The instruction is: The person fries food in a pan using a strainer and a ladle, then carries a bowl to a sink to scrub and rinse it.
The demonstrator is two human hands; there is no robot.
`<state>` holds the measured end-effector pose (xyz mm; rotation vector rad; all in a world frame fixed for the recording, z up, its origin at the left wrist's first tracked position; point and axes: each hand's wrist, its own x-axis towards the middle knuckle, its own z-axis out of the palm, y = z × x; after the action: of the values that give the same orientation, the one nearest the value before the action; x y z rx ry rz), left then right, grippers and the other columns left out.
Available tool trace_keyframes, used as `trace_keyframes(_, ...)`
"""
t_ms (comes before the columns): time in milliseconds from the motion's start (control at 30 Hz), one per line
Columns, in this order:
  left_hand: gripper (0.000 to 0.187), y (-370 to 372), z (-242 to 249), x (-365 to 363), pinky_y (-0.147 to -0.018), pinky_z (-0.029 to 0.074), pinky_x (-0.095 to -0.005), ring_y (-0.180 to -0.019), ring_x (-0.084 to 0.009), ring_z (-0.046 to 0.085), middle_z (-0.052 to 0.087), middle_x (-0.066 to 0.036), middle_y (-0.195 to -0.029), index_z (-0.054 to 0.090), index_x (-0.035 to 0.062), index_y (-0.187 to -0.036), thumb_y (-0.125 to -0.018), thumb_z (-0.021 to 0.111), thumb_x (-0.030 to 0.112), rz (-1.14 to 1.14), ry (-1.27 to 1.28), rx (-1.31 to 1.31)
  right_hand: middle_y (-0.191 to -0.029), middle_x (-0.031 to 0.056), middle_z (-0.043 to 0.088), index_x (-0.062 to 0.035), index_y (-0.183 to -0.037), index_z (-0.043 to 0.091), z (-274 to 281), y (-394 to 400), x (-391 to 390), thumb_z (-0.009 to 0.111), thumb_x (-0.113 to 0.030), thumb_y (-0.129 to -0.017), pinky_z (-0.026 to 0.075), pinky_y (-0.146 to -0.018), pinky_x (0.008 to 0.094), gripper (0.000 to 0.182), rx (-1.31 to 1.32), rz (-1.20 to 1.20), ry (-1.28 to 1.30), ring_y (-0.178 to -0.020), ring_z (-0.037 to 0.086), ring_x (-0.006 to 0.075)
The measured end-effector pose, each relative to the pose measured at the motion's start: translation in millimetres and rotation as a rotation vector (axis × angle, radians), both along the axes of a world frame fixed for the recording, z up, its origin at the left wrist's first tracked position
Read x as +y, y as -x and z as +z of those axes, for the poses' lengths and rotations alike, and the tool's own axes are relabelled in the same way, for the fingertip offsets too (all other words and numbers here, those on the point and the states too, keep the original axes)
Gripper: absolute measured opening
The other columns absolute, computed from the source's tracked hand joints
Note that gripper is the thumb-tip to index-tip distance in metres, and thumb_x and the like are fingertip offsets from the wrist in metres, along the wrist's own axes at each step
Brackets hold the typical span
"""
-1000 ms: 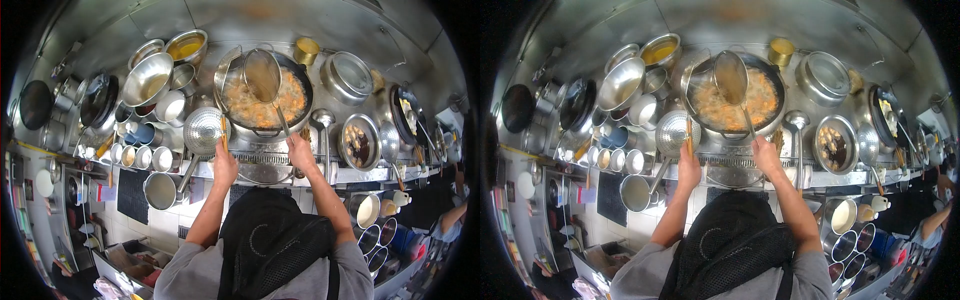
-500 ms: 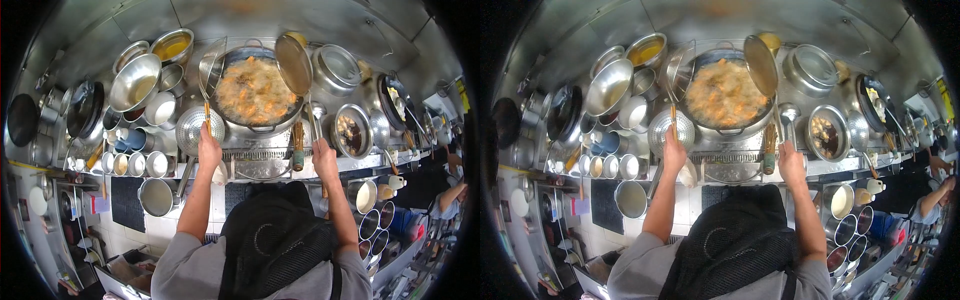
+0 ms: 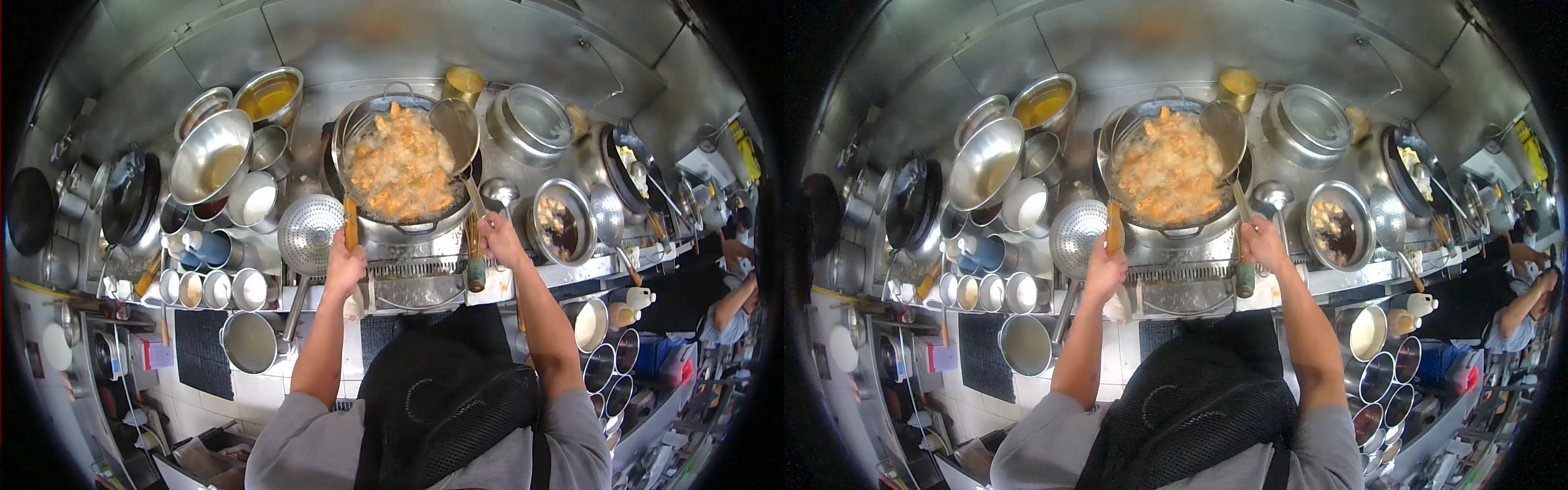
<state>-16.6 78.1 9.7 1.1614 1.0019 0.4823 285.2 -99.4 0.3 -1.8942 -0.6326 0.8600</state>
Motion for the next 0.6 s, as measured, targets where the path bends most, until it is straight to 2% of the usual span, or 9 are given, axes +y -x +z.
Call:
trace_keyframes(33,0.062,6.6,-12.0,6.3,-0.053,0.045,-0.0300,-0.062,-0.0146,0.050,0.052,-0.005,-0.082,0.032,0.0068,-0.144,-0.085,0.048,0.000,0.005,-0.002,0.000,-0.059,0.0085,0.059,0.0011,-0.088,0.055,1.3,-3.7,3.6,0.054,-0.019,-0.097,0.042,-0.044,0.0329,0.022,-0.074,0.053,0.031,-0.048,0.056,0.0169)
trace_keyframes(100,0.060,18.4,-45.0,17.8,-0.077,0.051,-0.0385,-0.084,-0.0281,0.062,0.061,-0.017,-0.098,0.036,0.0053,-0.143,-0.085,0.050,0.003,0.037,-0.743,0.268,-0.061,0.0140,0.061,0.0012,-0.089,0.054,15.1,-4.5,5.1,0.054,-0.020,-0.097,0.045,-0.048,0.0385,0.022,-0.232,0.085,0.079,-0.052,0.060,0.0250)
trace_keyframes(133,0.058,19.4,0.4,7.2,-0.096,0.044,-0.0432,-0.108,-0.0398,0.060,0.060,-0.026,-0.117,0.038,0.0040,-0.142,-0.086,0.050,0.005,0.024,-0.629,0.356,-0.064,0.0194,0.063,0.0012,-0.091,0.054,23.8,-3.0,6.9,0.055,-0.021,-0.096,0.048,-0.052,0.0440,0.023,-0.392,0.109,0.128,-0.056,0.064,0.0330)
trace_keyframes(167,0.058,23.5,5.8,7.1,-0.096,0.044,-0.0432,-0.108,-0.0398,0.060,0.060,-0.026,-0.117,0.038,0.0040,-0.142,-0.086,0.050,0.005,0.032,-0.625,0.364,-0.064,0.0194,0.063,0.0012,-0.091,0.054,24.9,-2.6,6.8,0.055,-0.021,-0.096,0.048,-0.052,0.0440,0.023,-0.387,0.120,0.128,-0.056,0.064,0.0330)
trace_keyframes(233,0.056,29.8,10.7,8.8,-0.088,0.046,-0.0515,-0.103,-0.0509,0.058,0.059,-0.034,-0.112,0.033,0.0000,-0.143,-0.089,0.048,0.003,0.007,-0.830,0.343,-0.073,0.0288,0.063,0.0000,-0.092,0.053,31.2,3.1,2.9,0.055,-0.020,-0.095,0.047,-0.063,0.0552,0.021,-0.809,0.134,0.081,-0.072,0.062,0.0496)
trace_keyframes(267,0.056,32.5,14.9,8.3,-0.088,0.046,-0.0515,-0.103,-0.0509,0.058,0.059,-0.034,-0.112,0.033,0.0000,-0.143,-0.089,0.048,0.003,0.009,-0.828,0.347,-0.079,0.0298,0.063,-0.0018,-0.093,0.053,36.4,5.9,-0.9,0.054,-0.020,-0.095,0.044,-0.068,0.0602,0.018,-0.823,0.118,0.150,-0.081,0.057,0.0541)
trace_keyframes(400,0.056,36.0,33.2,5.8,-0.088,0.046,-0.0532,-0.102,-0.0522,0.057,0.059,-0.034,-0.111,0.032,-0.0009,-0.143,-0.088,0.047,0.000,0.021,-0.828,0.373,-0.078,0.0300,0.062,-0.0020,-0.093,0.054,56.7,13.6,-8.8,0.055,-0.017,-0.095,0.045,-0.066,0.0580,0.015,-0.844,0.116,0.192,-0.080,0.057,0.0540)
trace_keyframes(500,0.057,34.9,35.5,7.7,-0.087,0.045,-0.0541,-0.102,-0.0525,0.057,0.059,-0.034,-0.112,0.032,-0.0011,-0.142,-0.088,0.047,-0.001,0.062,-0.868,0.352,-0.069,0.0259,0.062,-0.0008,-0.090,0.055,75.4,26.1,-23.0,0.056,-0.017,-0.095,0.047,-0.059,0.0501,0.017,-0.619,0.143,0.038,-0.066,0.062,0.0457)
trace_keyframes(600,0.057,25.6,33.1,30.4,-0.087,0.045,-0.0546,-0.102,-0.0526,0.056,0.058,-0.034,-0.113,0.032,-0.0010,-0.142,-0.087,0.048,-0.001,0.063,-0.930,0.345,-0.056,0.0036,0.053,-0.0022,-0.085,0.056,99.5,41.3,-39.1,0.056,-0.021,-0.099,0.036,-0.041,0.0287,0.023,-0.100,0.132,0.093,-0.044,0.047,0.0091)
